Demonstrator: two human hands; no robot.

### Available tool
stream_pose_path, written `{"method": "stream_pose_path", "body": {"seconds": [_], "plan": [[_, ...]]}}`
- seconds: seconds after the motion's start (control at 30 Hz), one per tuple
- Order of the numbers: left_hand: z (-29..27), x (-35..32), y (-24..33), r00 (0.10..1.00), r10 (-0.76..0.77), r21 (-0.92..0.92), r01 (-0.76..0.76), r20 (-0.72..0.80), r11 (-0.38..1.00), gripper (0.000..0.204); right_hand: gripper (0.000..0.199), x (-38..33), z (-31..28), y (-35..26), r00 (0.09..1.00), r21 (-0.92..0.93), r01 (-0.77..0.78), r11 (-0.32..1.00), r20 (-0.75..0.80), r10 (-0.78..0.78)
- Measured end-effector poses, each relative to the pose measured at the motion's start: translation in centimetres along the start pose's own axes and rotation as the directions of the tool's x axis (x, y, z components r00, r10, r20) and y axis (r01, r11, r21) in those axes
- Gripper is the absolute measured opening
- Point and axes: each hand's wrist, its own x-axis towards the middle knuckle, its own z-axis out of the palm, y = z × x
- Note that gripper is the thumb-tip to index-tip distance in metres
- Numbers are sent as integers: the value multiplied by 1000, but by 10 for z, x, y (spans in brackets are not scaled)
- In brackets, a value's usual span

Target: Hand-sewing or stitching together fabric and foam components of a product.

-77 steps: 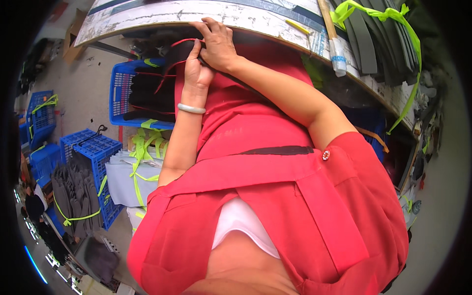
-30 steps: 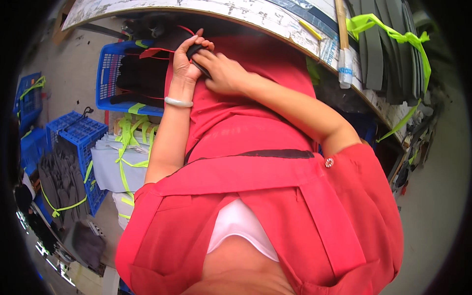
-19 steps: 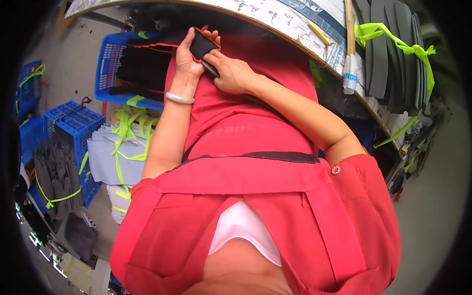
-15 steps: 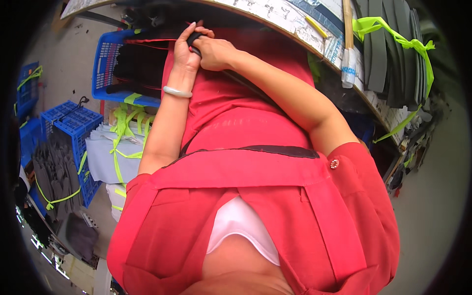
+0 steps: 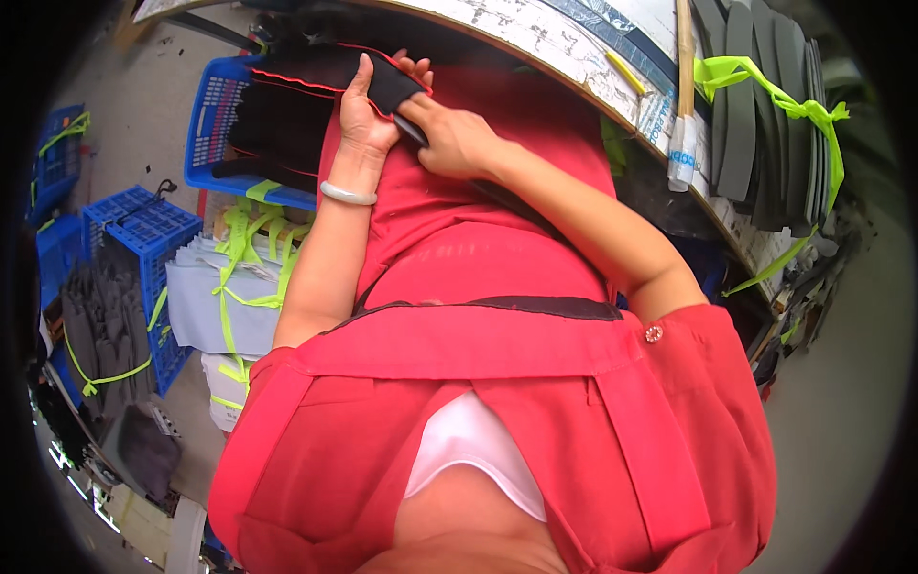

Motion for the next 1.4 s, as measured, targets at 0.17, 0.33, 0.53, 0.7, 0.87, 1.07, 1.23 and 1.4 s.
{"method": "stream_pose_path", "body": {"seconds": [0.17, 0.33, 0.53, 0.7, 0.87, 1.07, 1.23, 1.4], "plan": [[-17, 17, 3, 998, -15, -76, 19, 53, 997, 25, 33, 42, -5, -14, 981, -108, -115, 988, 143, 130], [-16, 8, 3, 990, -67, -103, 80, 125, 991, 29, 52, -8, 4, -9, 995, 12, 56, 998, -85, -55], [-10, 6, -2, 998, -9, -55, 12, 58, 998, 44, 59, 37, -4, -8, 997, -125, -62, 990, 26, 66], [-11, 9, 1, 999, 19, -14, -18, 51, 1000, 35, 54, 7, 3, 1, 999, -38, -17, 999, -33, 16], [-16, 24, 5, 998, -24, -90, 29, 52, 996, 17, 29, 47, -22, -21, 955, 19, -162, 987, 254, 152], [-25, 8, -10, 991, 43, -83, -32, 124, 996, 20, 48, -2, 12, -2, 985, -50, 81, 995, -148, -88], [-22, -1, -12, 1000, -11, -3, 11, 21, 1000, 43, 44, 21, 6, -4, 997, -37, -56, 998, 44, 58], [-13, 13, 6, 996, 27, -2, -27, 81, 1000, 19, 44, 20, 4, 1, 1000, -100, 7, 995, -20, -9]]}}
